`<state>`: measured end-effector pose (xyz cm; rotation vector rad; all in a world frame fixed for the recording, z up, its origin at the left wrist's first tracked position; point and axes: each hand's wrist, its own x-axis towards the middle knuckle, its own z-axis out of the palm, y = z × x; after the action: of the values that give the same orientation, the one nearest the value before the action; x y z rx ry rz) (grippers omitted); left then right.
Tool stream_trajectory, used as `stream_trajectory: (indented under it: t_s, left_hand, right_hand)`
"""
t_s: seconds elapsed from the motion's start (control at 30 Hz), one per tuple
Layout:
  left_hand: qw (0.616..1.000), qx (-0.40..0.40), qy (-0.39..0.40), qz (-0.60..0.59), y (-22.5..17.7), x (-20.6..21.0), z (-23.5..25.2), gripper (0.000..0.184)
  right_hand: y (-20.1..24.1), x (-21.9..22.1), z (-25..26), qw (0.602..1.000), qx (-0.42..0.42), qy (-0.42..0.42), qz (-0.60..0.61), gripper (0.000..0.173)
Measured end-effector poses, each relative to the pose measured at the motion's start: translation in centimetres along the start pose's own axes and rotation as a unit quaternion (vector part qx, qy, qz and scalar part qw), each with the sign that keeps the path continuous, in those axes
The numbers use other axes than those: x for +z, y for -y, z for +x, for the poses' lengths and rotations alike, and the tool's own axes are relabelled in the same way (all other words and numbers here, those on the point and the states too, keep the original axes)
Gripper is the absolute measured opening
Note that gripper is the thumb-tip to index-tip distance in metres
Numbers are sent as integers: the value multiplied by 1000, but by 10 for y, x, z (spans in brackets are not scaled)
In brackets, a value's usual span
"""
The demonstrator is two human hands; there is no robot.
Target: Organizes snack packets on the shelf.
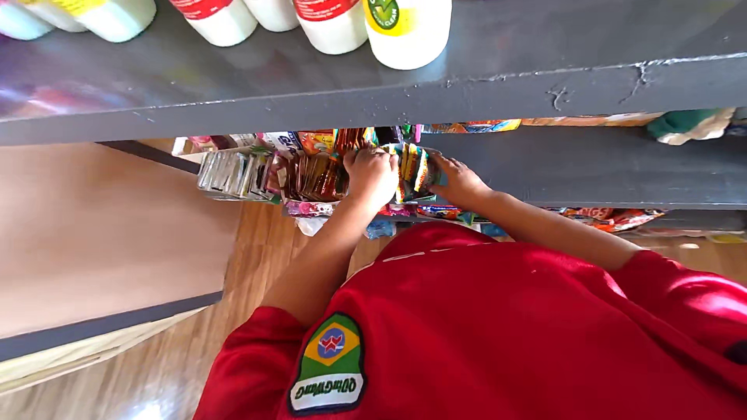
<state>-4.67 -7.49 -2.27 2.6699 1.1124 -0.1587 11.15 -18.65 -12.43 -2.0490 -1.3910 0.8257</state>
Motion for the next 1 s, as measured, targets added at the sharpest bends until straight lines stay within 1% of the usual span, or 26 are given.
stream_trajectory:
  t_s: [0.1, 0.17, 0.23, 0.3, 0.33, 0.4, 0.43, 0.53, 0.63, 0.7, 0.8, 0.87, 0.93, 1.0]
  left_hand:
    - [999, 9, 51, 8, 7, 10, 5, 37]
    - [998, 18, 65, -7, 9, 13, 5, 47]
    - [997, 43, 69, -14, 13, 14, 0, 68]
    - [993, 86, 82, -5, 21, 18, -6, 98]
    - [990, 105, 88, 11, 24, 20, -10, 108]
    - [987, 124, 92, 43, 27, 24, -13, 115]
    - [987, 122, 92, 54, 27, 24, -13, 114]
    - [990, 117, 54, 47, 27, 23, -7, 107]
    - [991, 121, 38, 49, 26, 20, 3, 103]
    - [992, 115, 27, 45, 25, 18, 7, 97]
    - [994, 103, -19, 17, 27, 18, 11, 90]
    - [994, 112, 7, 4, 28, 19, 14, 85]
    - [990, 128, 53, 13, 30, 21, 16, 75]
    - [989, 130, 69, 30, 30, 24, 17, 65]
  right_hand:
    - [4, 3, 0, 1000, -8, 3, -28, 72]
    - [6, 2, 0, 999, -3, 10, -38, 72]
    - [6, 0, 0, 999, 2, 15, -41, 73]
    - [7, -3, 3, 999, 0, 14, -38, 77]
    - [7, -6, 5, 999, -6, 13, -38, 79]
    - [10, -14, 11, 999, -25, 17, -45, 80]
    - [11, -17, 14, 998, -37, 18, -49, 81]
    - [16, -20, 24, 997, -53, 32, -49, 80]
    - [14, -17, 29, 997, -60, 29, -43, 74]
    - [12, -16, 30, 997, -67, 25, -41, 70]
    - [5, -16, 31, 995, -83, 17, -45, 67]
    - [1, -15, 30, 994, -96, 5, -44, 65]
    - [0, -12, 30, 994, -103, -1, -47, 61]
    - [-3, -10, 31, 992, -117, -11, -52, 56]
